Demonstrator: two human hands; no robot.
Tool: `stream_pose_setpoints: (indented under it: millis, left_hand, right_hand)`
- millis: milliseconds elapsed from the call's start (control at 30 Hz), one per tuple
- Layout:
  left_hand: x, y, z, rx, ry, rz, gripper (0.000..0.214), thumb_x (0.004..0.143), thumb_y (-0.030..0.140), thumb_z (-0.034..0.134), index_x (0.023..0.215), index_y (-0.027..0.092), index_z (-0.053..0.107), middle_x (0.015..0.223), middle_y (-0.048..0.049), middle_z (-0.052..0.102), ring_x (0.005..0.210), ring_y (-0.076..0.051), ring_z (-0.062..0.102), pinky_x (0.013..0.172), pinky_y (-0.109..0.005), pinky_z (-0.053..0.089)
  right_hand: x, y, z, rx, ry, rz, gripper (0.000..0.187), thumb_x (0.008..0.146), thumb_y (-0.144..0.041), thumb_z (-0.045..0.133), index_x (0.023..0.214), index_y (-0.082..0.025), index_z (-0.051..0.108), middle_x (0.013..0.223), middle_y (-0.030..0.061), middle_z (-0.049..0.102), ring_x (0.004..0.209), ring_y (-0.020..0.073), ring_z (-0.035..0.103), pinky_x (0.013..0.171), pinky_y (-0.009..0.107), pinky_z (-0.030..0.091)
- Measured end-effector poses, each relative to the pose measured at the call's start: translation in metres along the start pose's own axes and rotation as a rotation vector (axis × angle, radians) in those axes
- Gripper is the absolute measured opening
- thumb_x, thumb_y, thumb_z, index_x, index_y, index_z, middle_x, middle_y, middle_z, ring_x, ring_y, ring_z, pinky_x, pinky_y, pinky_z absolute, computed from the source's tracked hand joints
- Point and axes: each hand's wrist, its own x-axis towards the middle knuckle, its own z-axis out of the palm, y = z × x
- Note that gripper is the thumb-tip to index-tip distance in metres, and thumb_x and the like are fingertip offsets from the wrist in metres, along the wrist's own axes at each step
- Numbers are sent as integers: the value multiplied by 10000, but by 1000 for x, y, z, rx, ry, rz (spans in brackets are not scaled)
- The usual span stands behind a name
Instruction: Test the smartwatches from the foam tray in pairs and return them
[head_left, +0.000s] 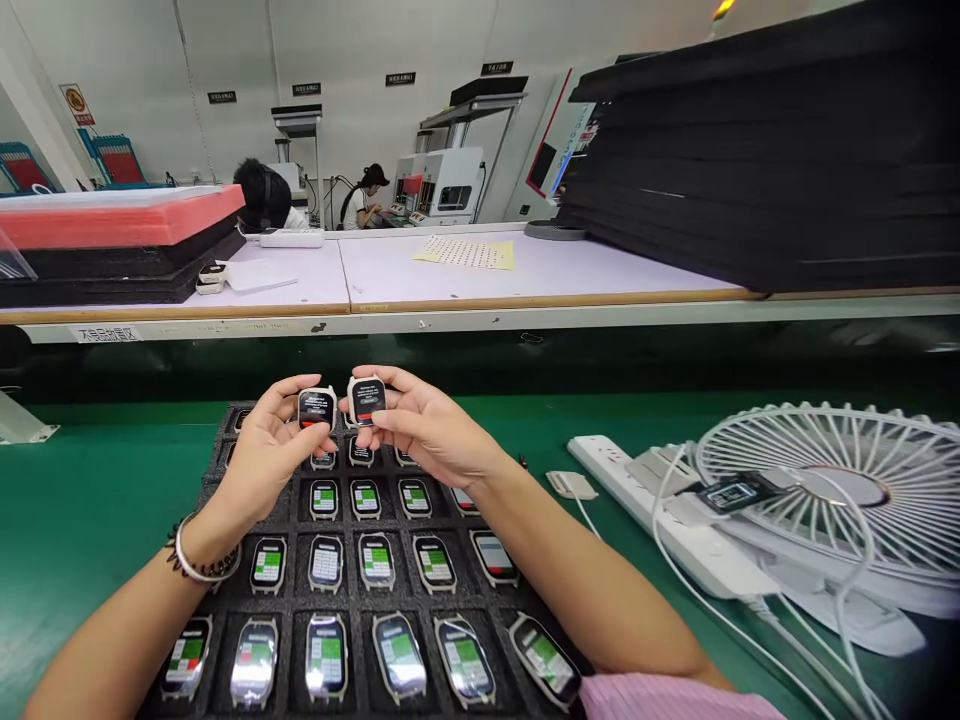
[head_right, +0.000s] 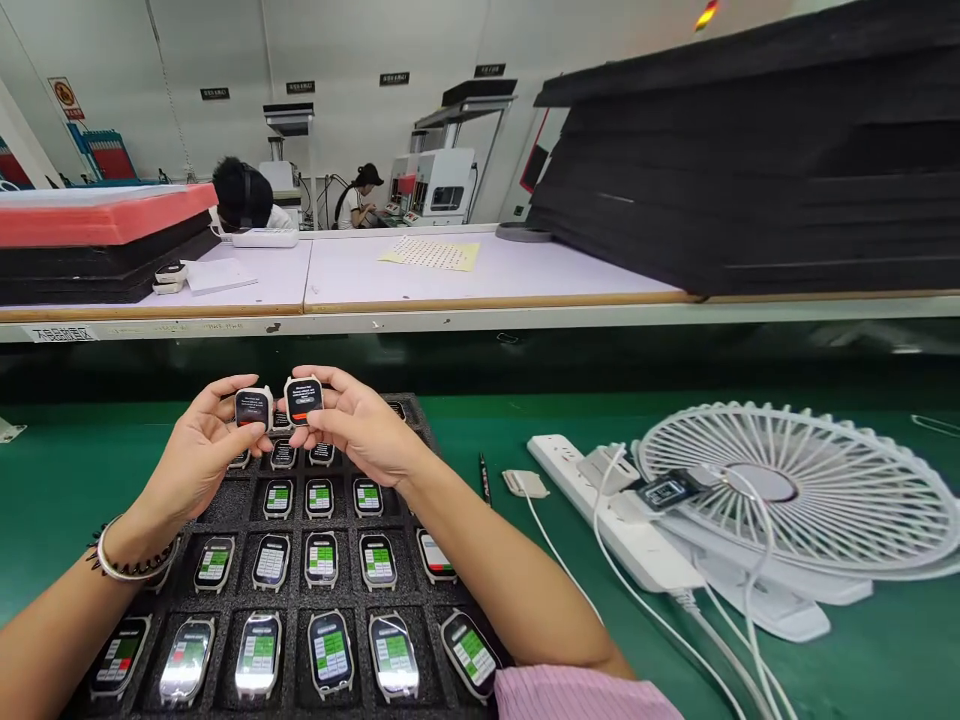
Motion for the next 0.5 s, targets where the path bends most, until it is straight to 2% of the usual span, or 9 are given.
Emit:
stream_pose_setpoints:
  millis: [200,333,500]
  left_hand:
    - [-2,-2,1,-26,-43,16,518,786,253,785,1257,205,574,1115,-59,675,743,-151,737,774,-310,633]
    - [-3,1,2,-23,-28,-7,479,787,258,755,1233,190,592,1084,-56,690,725,-165,745,761,-326,645]
    - [-4,3,3,-33,-36,-54,469,783,314,769,1203,177,609,1058,-61,701,730,-209,760,740,-361,660]
  right_hand:
    - [1,2,1,12,11,-20,476,736,-99,699,1188,-198,588,914,7,695,751,150,702,699,245,558]
    - [3,4,0,-6,23,-24,422,765,-152,737,1161,-201,600,942,16,687,732,154,696,673,258,560]
    - [4,8,0,-11,49,-34,410,786,-256,843,1118,-193,611,940,16,680,638,113,651,595,219,538]
